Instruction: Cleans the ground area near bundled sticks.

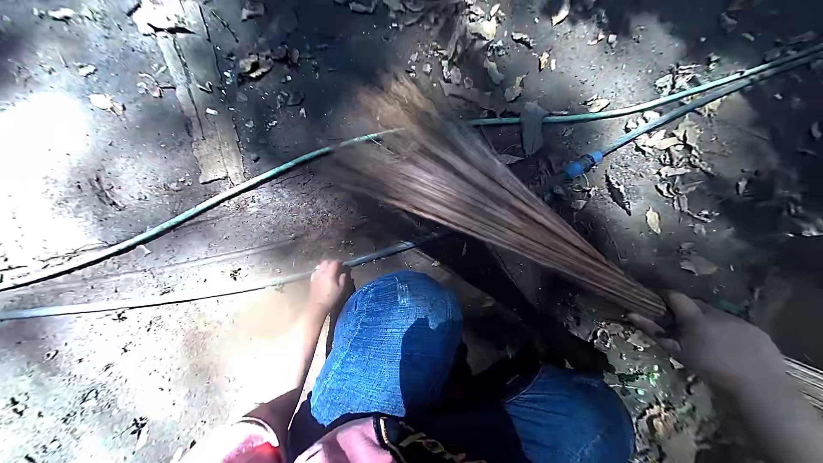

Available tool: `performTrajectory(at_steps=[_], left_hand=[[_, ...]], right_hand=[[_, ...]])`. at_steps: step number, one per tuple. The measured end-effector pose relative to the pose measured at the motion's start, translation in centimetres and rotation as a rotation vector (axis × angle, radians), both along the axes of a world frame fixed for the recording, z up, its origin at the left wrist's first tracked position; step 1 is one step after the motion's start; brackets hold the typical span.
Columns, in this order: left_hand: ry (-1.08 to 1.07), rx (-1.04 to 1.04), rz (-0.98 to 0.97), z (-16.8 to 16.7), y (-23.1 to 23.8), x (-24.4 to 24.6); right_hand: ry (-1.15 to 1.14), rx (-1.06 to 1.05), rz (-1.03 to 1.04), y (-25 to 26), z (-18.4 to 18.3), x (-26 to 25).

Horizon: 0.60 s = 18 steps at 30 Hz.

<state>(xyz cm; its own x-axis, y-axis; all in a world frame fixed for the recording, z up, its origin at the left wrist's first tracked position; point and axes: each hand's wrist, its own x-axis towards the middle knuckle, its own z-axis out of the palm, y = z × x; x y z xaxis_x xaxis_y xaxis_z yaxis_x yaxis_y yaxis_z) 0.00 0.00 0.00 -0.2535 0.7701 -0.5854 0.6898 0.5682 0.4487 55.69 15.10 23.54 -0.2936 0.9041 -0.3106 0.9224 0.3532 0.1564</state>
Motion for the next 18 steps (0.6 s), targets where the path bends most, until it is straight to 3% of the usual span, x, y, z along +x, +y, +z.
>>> performTrajectory(at_steps=[2,5,7,10,14,18], left_hand=[[0.000,-0.050,-0.083,-0.3,1.6,0.9],[0.028,-0.083,-0.161,-0.7,3.0,1.9],[0.048,-0.091,-0.213,-0.7,3.5,2.3],[0.084,-0.133,-0.279,-0.7,4.4,3.0],[0.109,-0.197,-0.340,-1.8,5.1,2.9],[0.144,-0.155,-0.404,-5.0,5.4,2.6]], right_hand=[[-0.151,-0.056,0.067,-1.9,0.5,3.5],[-0.333,-0.142,-0.232,-1.1,1.1,5.9],[-0.252,-0.052,-0.448,0.5,1.7,5.6],[-0.101,0.126,-0.578,1.3,2.3,3.4],[0.037,0.073,-0.493,-2.3,2.6,2.0],[-0.091,0.045,-0.166,-4.2,0.6,-0.1]])
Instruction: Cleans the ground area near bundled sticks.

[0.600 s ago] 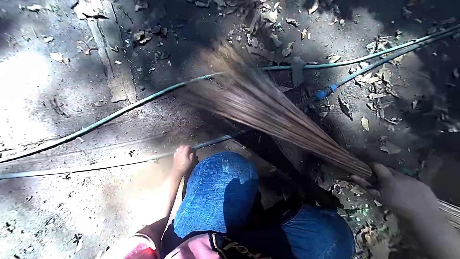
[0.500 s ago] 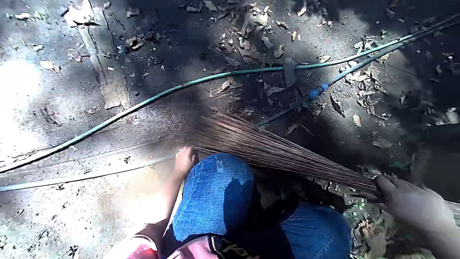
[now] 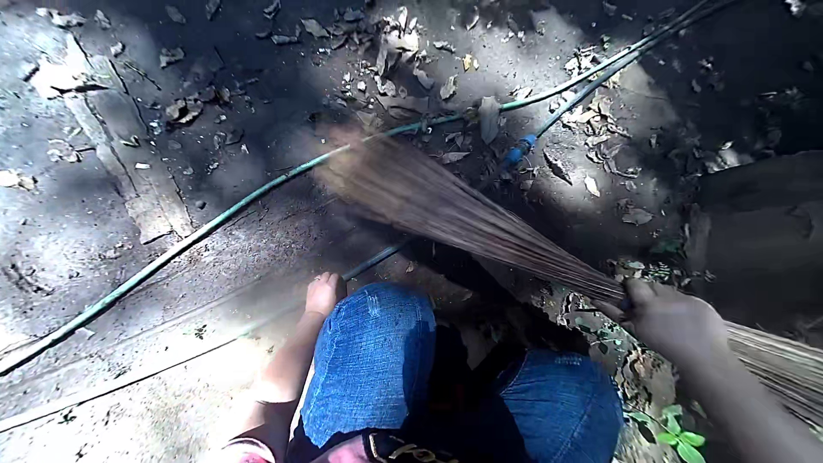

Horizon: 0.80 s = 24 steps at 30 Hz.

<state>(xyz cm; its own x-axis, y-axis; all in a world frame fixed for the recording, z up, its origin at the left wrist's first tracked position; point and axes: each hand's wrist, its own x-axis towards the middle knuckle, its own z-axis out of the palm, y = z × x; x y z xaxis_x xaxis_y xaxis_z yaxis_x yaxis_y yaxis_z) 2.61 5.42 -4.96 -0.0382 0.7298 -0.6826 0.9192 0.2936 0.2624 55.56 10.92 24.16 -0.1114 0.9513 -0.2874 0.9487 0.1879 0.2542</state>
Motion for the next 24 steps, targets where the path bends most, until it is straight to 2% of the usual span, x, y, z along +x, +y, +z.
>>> performTrajectory(at_steps=[2,4,8,13,16,18,20,22,24], left_hand=[[-0.005,0.010,-0.038,0.0,0.6,0.3],[0.008,0.009,-0.079,0.0,0.9,0.4],[0.038,-0.039,-0.160,0.5,1.9,0.6],[0.051,-0.077,-0.237,1.2,2.7,1.0],[0.035,-0.094,-0.244,1.8,3.2,0.8],[0.021,-0.120,-0.246,4.6,4.0,0.2],[0.025,-0.091,-0.244,7.1,5.3,-1.3],[0.030,0.033,-0.202,8.1,6.8,-3.6],[0.044,0.209,-0.121,9.1,9.3,-6.3]], right_hand=[[-0.082,-0.079,-0.057,2.1,-0.9,-2.4],[-0.135,-0.148,-0.235,5.0,-1.3,-3.2],[-0.064,-0.009,-0.422,6.5,1.0,-2.4],[-0.100,-0.094,-0.233,0.5,4.0,6.1],[-0.216,-0.149,-0.288,-1.5,4.1,11.4],[-0.183,-0.068,-0.444,-1.5,3.4,13.6],[-0.096,0.086,-0.582,-0.9,3.1,13.6],[0.023,0.234,-0.687,-0.3,2.7,12.3],[0.248,0.351,-0.780,0.0,2.5,10.4]])
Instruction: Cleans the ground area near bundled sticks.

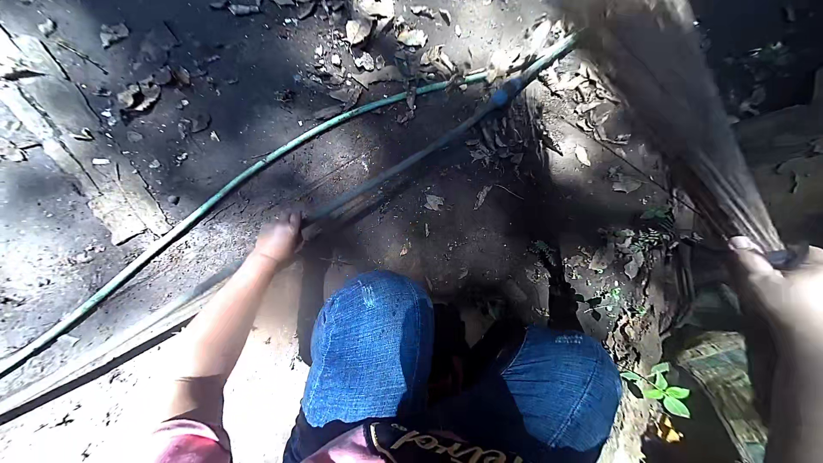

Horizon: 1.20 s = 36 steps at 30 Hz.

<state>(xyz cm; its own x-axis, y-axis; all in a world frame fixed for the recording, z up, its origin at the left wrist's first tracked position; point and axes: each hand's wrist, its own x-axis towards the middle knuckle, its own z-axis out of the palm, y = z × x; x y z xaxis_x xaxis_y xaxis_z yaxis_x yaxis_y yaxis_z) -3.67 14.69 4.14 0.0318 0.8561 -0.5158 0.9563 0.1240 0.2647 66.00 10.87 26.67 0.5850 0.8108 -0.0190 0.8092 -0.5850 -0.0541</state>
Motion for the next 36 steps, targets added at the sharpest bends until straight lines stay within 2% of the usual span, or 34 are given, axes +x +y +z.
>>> performTrajectory(at_steps=[3,6,9,12,15,20,22,25,27,30,31,34,36], left_hand=[[0.062,0.152,0.214,1.8,4.9,-3.1],[0.012,0.200,0.380,2.2,8.3,-1.8],[-0.236,0.112,0.235,-0.2,9.8,4.0],[-0.432,-0.103,0.119,-4.6,10.0,10.9],[-0.382,-0.177,0.085,-8.4,10.5,15.1],[-0.306,-0.167,-0.052,-10.7,12.2,18.0],[-0.277,-0.192,-0.127,-10.7,12.6,18.3],[-0.284,-0.243,-0.114,-9.8,13.3,17.4],[-0.346,-0.242,-0.028,-9.5,14.1,15.9],[-0.576,-0.171,0.258,-8.9,14.2,13.3],[-0.610,-0.144,0.283,-8.5,14.0,12.7],[-0.478,-0.199,0.065,-7.8,12.6,12.7],[-0.346,-0.257,-0.079,-8.9,11.1,14.1]], right_hand=[[0.326,0.264,-0.060,0.0,0.8,-5.8],[0.835,0.376,-0.129,-0.9,1.3,-8.6],[1.271,0.321,-0.228,-2.6,1.1,-10.8],[1.514,0.173,-0.306,-5.2,-0.2,-13.0],[1.665,0.022,-0.319,-7.6,-2.3,-14.0],[2.078,0.017,-0.343,-10.7,-7.4,-13.9],[2.151,0.018,-0.380,-11.3,-8.9,-13.8],[2.114,0.051,-0.417,-11.5,-8.7,-14.1],[2.082,0.102,-0.401,-11.5,-8.3,-14.3],[2.090,0.129,-0.413,-11.2,-8.5,-14.0],[2.056,0.129,-0.424,-10.8,-8.5,-14.1],[1.976,0.107,-0.469,-9.9,-8.5,-14.5],[1.976,0.101,-0.520,-9.8,-8.8,-14.2]])
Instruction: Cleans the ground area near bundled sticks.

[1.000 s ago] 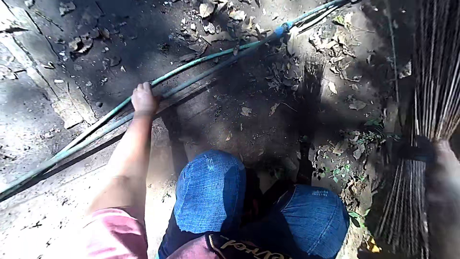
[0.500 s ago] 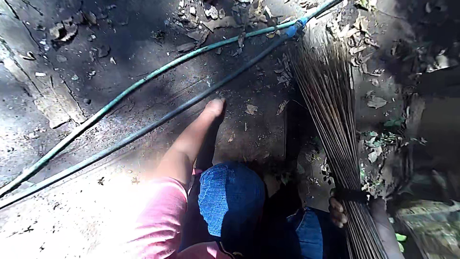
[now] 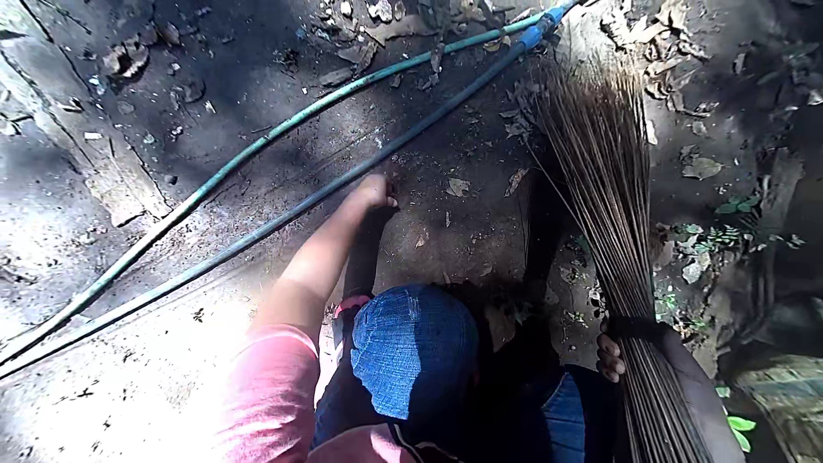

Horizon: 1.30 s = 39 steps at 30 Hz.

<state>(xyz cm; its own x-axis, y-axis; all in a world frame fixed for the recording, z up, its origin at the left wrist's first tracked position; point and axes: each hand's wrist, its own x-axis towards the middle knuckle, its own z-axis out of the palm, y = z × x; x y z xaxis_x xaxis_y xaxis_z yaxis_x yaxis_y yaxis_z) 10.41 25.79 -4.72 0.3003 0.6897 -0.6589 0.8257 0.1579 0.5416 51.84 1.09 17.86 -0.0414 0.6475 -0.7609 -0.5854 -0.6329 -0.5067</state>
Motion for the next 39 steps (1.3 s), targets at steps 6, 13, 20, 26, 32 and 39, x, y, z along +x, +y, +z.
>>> performTrajectory(at_steps=[6,13,20,26,32,39], left_hand=[[0.061,0.036,-0.059,-0.9,-1.3,1.6],[-0.034,0.528,0.544,4.7,-2.4,-8.1],[0.193,-0.015,-0.005,-1.2,-14.2,-8.3],[0.106,0.068,0.172,-1.5,-12.5,-10.1],[0.242,0.063,0.380,3.8,-9.9,-15.1],[0.409,-0.269,0.321,0.6,-14.6,-14.7]], right_hand=[[-0.003,-0.009,0.040,-0.1,-1.0,0.7],[-0.030,0.007,0.083,-0.1,-0.9,0.8],[-0.092,-0.058,0.093,0.1,-0.9,0.7],[-0.078,-0.054,0.122,0.1,-0.6,0.6],[-0.075,-0.049,0.113,0.1,-0.5,0.3],[-0.062,-0.038,0.151,0.5,-1.0,0.4]])
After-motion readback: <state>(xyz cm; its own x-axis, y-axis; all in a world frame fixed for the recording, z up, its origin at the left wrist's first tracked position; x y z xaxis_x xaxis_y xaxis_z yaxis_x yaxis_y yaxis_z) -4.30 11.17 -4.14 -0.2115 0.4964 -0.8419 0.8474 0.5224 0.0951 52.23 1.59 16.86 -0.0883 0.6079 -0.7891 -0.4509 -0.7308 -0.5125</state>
